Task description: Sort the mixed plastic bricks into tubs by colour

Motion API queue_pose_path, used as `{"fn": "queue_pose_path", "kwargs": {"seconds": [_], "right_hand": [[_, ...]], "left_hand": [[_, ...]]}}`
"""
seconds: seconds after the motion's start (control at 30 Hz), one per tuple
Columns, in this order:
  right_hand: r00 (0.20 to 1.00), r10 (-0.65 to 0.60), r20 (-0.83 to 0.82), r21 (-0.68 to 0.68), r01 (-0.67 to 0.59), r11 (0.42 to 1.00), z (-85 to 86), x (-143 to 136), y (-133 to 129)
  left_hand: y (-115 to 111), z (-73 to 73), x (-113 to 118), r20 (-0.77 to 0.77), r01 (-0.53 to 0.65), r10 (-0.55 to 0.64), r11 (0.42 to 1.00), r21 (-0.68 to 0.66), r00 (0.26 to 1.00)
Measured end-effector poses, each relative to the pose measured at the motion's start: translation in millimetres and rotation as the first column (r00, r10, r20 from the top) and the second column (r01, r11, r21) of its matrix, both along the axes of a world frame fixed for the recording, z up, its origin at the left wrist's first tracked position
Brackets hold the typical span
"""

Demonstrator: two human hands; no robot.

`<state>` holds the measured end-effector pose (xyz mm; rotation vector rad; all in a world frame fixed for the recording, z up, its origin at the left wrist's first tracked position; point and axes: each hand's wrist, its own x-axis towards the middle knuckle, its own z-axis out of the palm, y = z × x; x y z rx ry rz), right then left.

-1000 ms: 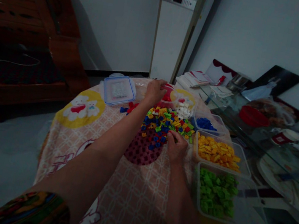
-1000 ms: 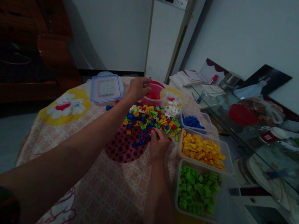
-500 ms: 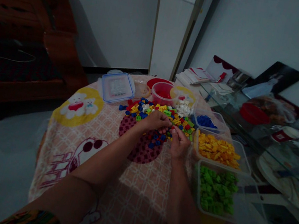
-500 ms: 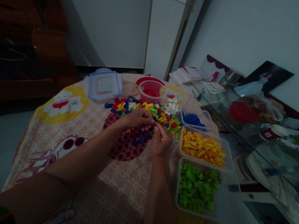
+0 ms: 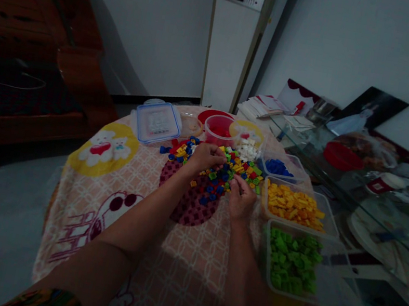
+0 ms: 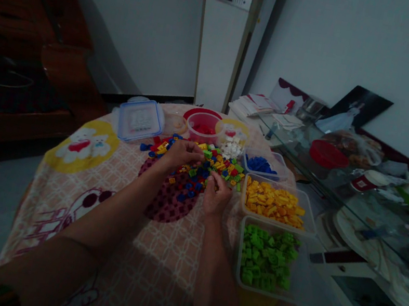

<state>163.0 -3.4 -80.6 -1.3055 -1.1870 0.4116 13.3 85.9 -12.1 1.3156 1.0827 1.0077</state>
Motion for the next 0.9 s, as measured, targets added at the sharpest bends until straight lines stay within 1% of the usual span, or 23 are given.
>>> {"fn": "queue_pose_path", "kwargs": {"seconds": [0.1,0.17,0.23,0.3,0.33,0.4,0.47,0.5,0.53,0.57,0.63,0.7,0.77,0.8,0.83,0.9], "right_hand": [[1.0,0.009,0.019,-0.005,-0.009,1.0,0.3,0.0,-0.9],[1.0,0.009,0.03,-0.012,-0.009,1.0,1.4,0.5,-2.0],[0.999,0.008,0.047,-0.011,-0.007,1.0,2.6,1.1,-2.8],[0.997,0.006,0.073,0.002,-0.006,1.0,3.5,1.4,-3.0],[0.996,0.01,0.091,0.013,-0.011,1.0,3.7,1.4,-2.8],[0.991,0.034,0.133,0.037,-0.039,0.999,3.4,0.9,-1.9],[0.982,0.07,0.178,0.054,-0.08,0.995,2.1,0.1,-0.6],[0.976,0.088,0.201,0.058,-0.102,0.993,1.1,-0.3,0.2],[0.969,0.105,0.226,0.059,-0.121,0.991,0.0,-0.6,0.9],[0.96,0.119,0.252,0.058,-0.138,0.989,-1.2,-0.7,1.6],[0.939,0.148,0.309,0.045,-0.17,0.984,-3.4,-0.6,2.4],[0.918,0.17,0.358,0.03,-0.194,0.981,-4.5,0.1,2.1],[0.91,0.165,0.38,0.025,-0.188,0.982,-4.2,1.4,0.6],[0.911,0.152,0.383,0.028,-0.176,0.984,-3.6,2.1,-0.3],[0.914,0.133,0.384,0.033,-0.157,0.987,-2.8,2.8,-1.3],[0.919,0.095,0.383,0.036,-0.118,0.992,-1.3,3.8,-2.8]], "left_hand": [[29.4,10.5,-0.4,0.02,-0.176,0.174,0.976,0.128,0.984],[53.4,20.6,-0.2,-0.002,-0.307,0.315,0.926,0.222,0.949],[72.6,30.2,-1.0,-0.043,-0.371,0.402,0.877,0.306,0.915],[79.0,35.5,-3.5,-0.099,-0.365,0.437,0.839,0.404,0.894],[76.2,35.3,-5.3,-0.128,-0.339,0.434,0.829,0.445,0.892],[59.6,28.7,-9.4,-0.205,-0.234,0.37,0.842,0.487,0.906],[34.5,15.3,-13.2,-0.332,-0.044,0.21,0.894,0.445,0.919],[21.6,7.5,-14.5,-0.401,0.06,0.129,0.903,0.425,0.907],[9.7,-0.1,-15.3,-0.461,0.146,0.068,0.899,0.414,0.885],[-0.5,-7.1,-15.5,-0.522,0.222,0.028,0.884,0.411,0.853],[-14.6,-17.5,-14.9,-0.633,0.336,0.003,0.846,0.415,0.774],[-20.7,-23.0,-14.9,-0.727,0.405,0.017,0.821,0.402,0.686],[-21.3,-24.6,-17.7,-0.793,0.434,0.04,0.819,0.374,0.608],[-20.5,-24.4,-20.5,-0.813,0.439,0.05,0.822,0.364,0.581],[-19.3,-23.6,-24.1,-0.822,0.437,0.06,0.824,0.361,0.566],[-16.7,-21.2,-32.9,-0.824,0.429,0.074,0.825,0.367,0.562]]}}
